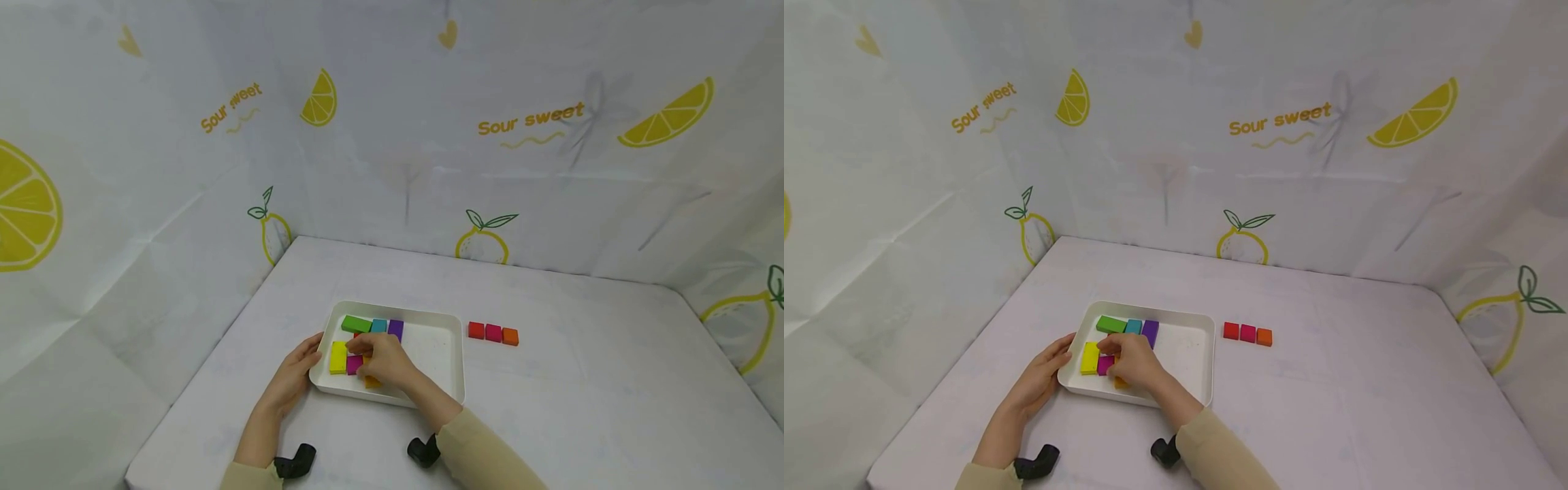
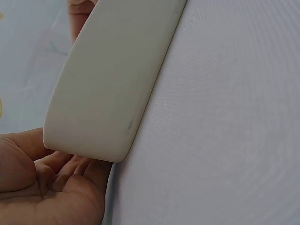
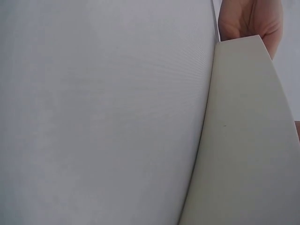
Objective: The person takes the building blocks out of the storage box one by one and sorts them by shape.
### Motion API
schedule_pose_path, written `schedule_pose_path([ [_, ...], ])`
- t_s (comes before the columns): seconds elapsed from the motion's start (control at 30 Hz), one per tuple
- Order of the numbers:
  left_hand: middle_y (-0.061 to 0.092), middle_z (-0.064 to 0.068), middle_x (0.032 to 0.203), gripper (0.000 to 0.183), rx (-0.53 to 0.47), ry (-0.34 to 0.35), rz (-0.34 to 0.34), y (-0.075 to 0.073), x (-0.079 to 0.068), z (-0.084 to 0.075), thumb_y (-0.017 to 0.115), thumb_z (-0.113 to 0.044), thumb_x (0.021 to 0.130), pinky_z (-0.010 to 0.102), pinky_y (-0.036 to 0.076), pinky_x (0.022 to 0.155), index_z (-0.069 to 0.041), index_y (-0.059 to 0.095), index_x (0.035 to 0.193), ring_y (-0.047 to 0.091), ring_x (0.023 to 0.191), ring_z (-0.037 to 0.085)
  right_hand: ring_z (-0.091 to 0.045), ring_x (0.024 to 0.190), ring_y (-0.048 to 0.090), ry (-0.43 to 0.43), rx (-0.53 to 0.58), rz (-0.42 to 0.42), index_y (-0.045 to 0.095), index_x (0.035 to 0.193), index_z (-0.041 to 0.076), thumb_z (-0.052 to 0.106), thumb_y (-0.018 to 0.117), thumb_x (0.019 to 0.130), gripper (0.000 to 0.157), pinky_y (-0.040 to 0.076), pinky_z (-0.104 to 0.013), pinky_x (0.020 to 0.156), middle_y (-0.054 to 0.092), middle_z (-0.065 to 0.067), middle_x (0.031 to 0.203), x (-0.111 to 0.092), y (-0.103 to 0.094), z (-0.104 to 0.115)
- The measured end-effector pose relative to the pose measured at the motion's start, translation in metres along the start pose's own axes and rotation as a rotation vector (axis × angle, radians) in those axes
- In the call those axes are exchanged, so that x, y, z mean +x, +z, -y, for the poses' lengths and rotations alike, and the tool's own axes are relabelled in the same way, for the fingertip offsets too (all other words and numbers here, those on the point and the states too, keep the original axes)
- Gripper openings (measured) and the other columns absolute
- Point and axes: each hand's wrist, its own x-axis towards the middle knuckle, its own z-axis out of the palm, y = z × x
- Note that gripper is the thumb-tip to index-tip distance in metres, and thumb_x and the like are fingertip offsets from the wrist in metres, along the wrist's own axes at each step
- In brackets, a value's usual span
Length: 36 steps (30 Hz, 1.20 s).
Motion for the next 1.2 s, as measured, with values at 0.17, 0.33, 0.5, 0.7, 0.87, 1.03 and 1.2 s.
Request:
schedule_pose_path([
  [0.17,0.021,0.019,0.165,0.050,0.002,0.001,0.005,-0.0003,0.0003,0.0000,0.034,-0.010,0.106,0.050,0.020,0.124,-0.004,0.024,0.155,0.021,0.152,0.033,-0.023,0.110,0.069,0.010,0.001,0.003,0.070,0.117,0.005,-0.004,0.077,0.078,0.041,0.055,-0.038,0.099,0.075,-0.007,0.114,0.0007,0.0007,-0.0013],
  [0.33,0.022,0.018,0.165,0.051,0.003,0.003,0.005,0.0002,-0.0005,-0.0003,0.036,-0.012,0.106,0.048,0.021,0.124,-0.004,0.024,0.155,0.021,0.152,0.031,-0.021,0.105,0.069,-0.009,-0.044,-0.005,0.071,0.116,0.006,-0.004,0.077,0.078,0.040,0.056,-0.036,0.096,0.075,-0.006,0.111,0.0011,0.0012,-0.0021],
  [0.5,0.021,0.018,0.165,0.051,0.001,0.005,0.005,0.0008,-0.0013,-0.0005,0.036,-0.012,0.106,0.050,0.020,0.124,-0.004,0.024,0.155,0.020,0.153,0.032,-0.020,0.104,0.068,-0.010,-0.059,-0.004,0.071,0.116,0.006,-0.003,0.077,0.079,0.039,0.056,-0.036,0.096,0.075,-0.005,0.111,0.0001,0.0019,-0.0015],
  [0.7,0.022,0.019,0.164,0.050,0.003,0.004,0.004,0.0011,-0.0010,-0.0006,0.035,-0.012,0.106,0.050,0.021,0.124,-0.004,0.024,0.155,0.021,0.153,0.032,-0.019,0.105,0.067,-0.002,-0.061,-0.001,0.071,0.116,0.007,-0.001,0.078,0.079,0.039,0.056,-0.035,0.097,0.075,-0.004,0.112,-0.0011,0.0020,-0.0004],
  [0.87,0.022,0.018,0.164,0.050,-0.002,-0.003,0.006,0.0007,-0.0009,-0.0013,0.035,-0.011,0.106,0.049,0.021,0.124,-0.004,0.024,0.155,0.022,0.152,0.031,-0.020,0.105,0.067,-0.013,-0.063,-0.003,0.071,0.116,0.006,-0.002,0.078,0.078,0.040,0.055,-0.037,0.097,0.075,-0.006,0.111,-0.0003,0.0019,-0.0015],
  [1.03,0.021,0.019,0.164,0.050,-0.004,-0.001,0.012,0.0006,-0.0016,-0.0017,0.034,-0.011,0.107,0.050,0.021,0.124,-0.004,0.023,0.155,0.021,0.153,0.032,-0.021,0.105,0.067,-0.016,-0.058,0.001,0.071,0.116,0.005,-0.003,0.078,0.078,0.040,0.055,-0.037,0.097,0.075,-0.006,0.111,-0.0010,0.0016,-0.0004],
  [1.2,0.023,0.019,0.164,0.050,0.007,-0.004,0.001,0.0005,-0.0012,-0.0011,0.036,-0.013,0.107,0.046,0.026,0.123,-0.004,0.024,0.155,0.023,0.151,0.032,-0.021,0.104,0.068,-0.015,-0.053,0.005,0.068,0.122,0.005,-0.004,0.076,0.079,0.044,0.056,-0.035,0.095,0.075,-0.005,0.109,-0.0030,0.0023,0.0022],
])
